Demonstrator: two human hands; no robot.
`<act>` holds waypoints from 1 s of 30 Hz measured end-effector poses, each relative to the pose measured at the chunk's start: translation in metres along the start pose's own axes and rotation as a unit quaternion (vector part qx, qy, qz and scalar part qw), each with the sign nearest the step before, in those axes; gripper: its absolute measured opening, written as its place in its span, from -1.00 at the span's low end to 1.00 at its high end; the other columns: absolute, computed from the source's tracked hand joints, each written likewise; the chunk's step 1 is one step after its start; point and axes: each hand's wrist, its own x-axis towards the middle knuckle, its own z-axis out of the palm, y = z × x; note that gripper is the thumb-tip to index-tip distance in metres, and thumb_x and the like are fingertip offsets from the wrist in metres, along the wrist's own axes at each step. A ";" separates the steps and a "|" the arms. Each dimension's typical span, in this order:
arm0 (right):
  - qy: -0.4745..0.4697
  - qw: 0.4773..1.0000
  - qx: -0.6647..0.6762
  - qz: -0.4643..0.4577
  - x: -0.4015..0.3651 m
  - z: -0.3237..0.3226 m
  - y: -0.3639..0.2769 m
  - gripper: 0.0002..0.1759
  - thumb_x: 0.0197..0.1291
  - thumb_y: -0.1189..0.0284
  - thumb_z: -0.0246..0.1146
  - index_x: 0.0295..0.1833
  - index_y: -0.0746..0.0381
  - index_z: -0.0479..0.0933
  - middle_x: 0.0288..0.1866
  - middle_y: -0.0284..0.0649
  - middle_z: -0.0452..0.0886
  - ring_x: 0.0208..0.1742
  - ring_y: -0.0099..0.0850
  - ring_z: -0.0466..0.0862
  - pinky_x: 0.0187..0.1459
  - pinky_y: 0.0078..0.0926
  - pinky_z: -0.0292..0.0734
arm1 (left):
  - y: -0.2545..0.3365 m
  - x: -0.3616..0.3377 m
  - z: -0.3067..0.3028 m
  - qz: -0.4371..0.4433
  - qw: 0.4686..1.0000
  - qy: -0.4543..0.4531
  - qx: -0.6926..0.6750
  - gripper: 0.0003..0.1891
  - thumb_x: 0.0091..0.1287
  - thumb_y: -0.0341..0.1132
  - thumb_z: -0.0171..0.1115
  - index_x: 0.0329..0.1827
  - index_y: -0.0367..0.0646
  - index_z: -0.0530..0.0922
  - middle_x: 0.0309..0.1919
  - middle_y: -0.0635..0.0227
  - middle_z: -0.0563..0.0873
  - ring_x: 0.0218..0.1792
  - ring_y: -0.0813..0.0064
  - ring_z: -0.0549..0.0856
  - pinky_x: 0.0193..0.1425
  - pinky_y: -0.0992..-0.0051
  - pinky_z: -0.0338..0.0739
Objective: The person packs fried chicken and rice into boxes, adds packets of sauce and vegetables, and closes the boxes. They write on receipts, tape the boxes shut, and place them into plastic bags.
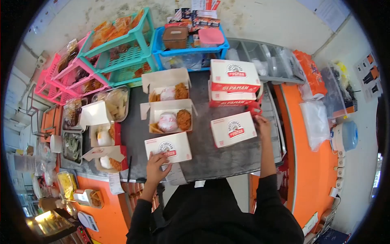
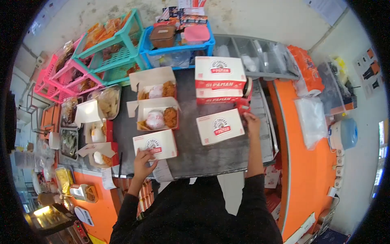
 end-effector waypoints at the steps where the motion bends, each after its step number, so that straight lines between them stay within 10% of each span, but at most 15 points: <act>1: 0.038 0.994 -0.093 -0.030 -0.003 -0.002 -0.006 -0.81 0.04 0.43 0.33 -0.26 0.33 0.60 -0.39 -0.33 0.61 -0.43 -0.55 0.55 -0.41 -0.64 0.49 | 0.001 0.000 0.000 0.008 1.000 0.003 0.017 -0.76 -0.09 -0.30 0.39 -0.34 -0.09 0.58 -0.31 0.38 0.58 -0.08 0.30 0.58 0.24 -0.02 0.23; 6: 0.171 0.959 -0.122 -0.189 -0.028 0.008 0.016 -0.84 0.07 0.48 0.30 -0.22 0.30 0.62 -0.34 -0.29 0.62 -0.40 -0.53 0.57 -0.42 -0.61 0.51 | -0.002 0.000 0.006 0.028 0.999 0.017 0.040 -0.74 -0.05 -0.24 0.39 -0.31 -0.11 0.57 -0.28 0.35 0.60 -0.07 0.29 0.58 0.23 -0.02 0.23; 8: 0.182 0.981 0.064 -0.007 -0.036 0.006 0.029 -0.85 0.13 0.49 0.24 -0.20 0.31 0.60 -0.24 -0.26 0.64 -0.28 -0.51 0.60 -0.30 -0.61 0.53 | -0.007 -0.004 0.010 0.042 0.998 0.033 0.032 -0.73 -0.03 -0.24 0.39 -0.30 -0.12 0.57 -0.25 0.33 0.61 -0.08 0.29 0.58 0.24 0.00 0.22; 13: 0.158 0.982 0.054 0.093 -0.072 -0.008 -0.017 -0.84 0.18 0.47 0.16 -0.19 0.30 0.59 -0.25 -0.28 0.63 -0.27 -0.57 0.60 -0.35 -0.68 0.46 | -0.014 -0.006 0.015 0.056 0.997 0.050 0.018 -0.74 0.00 -0.23 0.37 -0.29 -0.13 0.55 -0.21 0.28 0.61 -0.10 0.28 0.59 0.26 0.00 0.19; 15: 0.238 0.924 -0.256 -0.156 -0.101 -0.003 -0.025 -0.86 0.11 0.46 0.25 -0.29 0.33 0.59 -0.40 -0.26 0.61 -0.41 -0.49 0.57 -0.32 -0.54 0.48 | -0.014 -0.007 0.015 0.059 0.998 0.027 0.028 -0.73 0.02 -0.22 0.36 -0.28 -0.12 0.54 -0.20 0.28 0.60 -0.08 0.29 0.58 0.28 0.00 0.17; 18: -0.023 0.982 -0.077 -0.172 -0.207 0.080 -0.036 -0.85 0.12 0.46 0.22 -0.31 0.33 0.60 -0.39 -0.27 0.63 -0.36 -0.51 0.56 -0.26 -0.54 0.47 | -0.013 -0.008 0.017 0.073 0.995 0.039 0.049 -0.72 0.03 -0.22 0.34 -0.24 -0.09 0.52 -0.21 0.32 0.59 -0.06 0.31 0.57 0.29 -0.01 0.15; 20: -0.216 0.966 -0.138 0.042 -0.267 0.136 -0.048 -0.80 0.14 0.37 0.22 -0.32 0.29 0.63 -0.39 -0.29 0.66 -0.40 -0.58 0.56 -0.32 -0.64 0.46 | -0.016 -0.009 0.020 0.093 0.993 0.049 0.052 -0.72 0.03 -0.24 0.33 -0.20 -0.05 0.52 -0.21 0.35 0.58 -0.03 0.32 0.55 0.28 -0.03 0.15; 26: -0.181 0.955 -0.026 0.232 -0.300 0.217 0.002 -0.67 0.16 0.19 0.23 -0.27 0.27 0.61 -0.53 -0.45 0.52 -0.57 -0.70 0.40 -0.60 -0.73 0.23 | -0.021 -0.012 0.012 0.184 0.974 0.001 0.132 -0.58 0.05 -0.30 0.25 0.03 0.19 0.51 -0.16 0.42 0.53 0.08 0.31 0.46 0.25 -0.07 0.16; 30: -0.181 0.975 -0.091 0.091 -0.288 0.215 0.035 -0.65 0.10 0.20 0.28 -0.33 0.32 0.61 -0.59 -0.24 0.59 -0.55 -0.46 0.58 -0.55 -0.53 0.40 | -0.013 -0.007 0.003 0.134 0.984 -0.053 0.103 -0.51 0.08 -0.33 0.20 0.13 0.29 0.48 -0.15 0.40 0.51 0.08 0.30 0.44 0.21 -0.07 0.19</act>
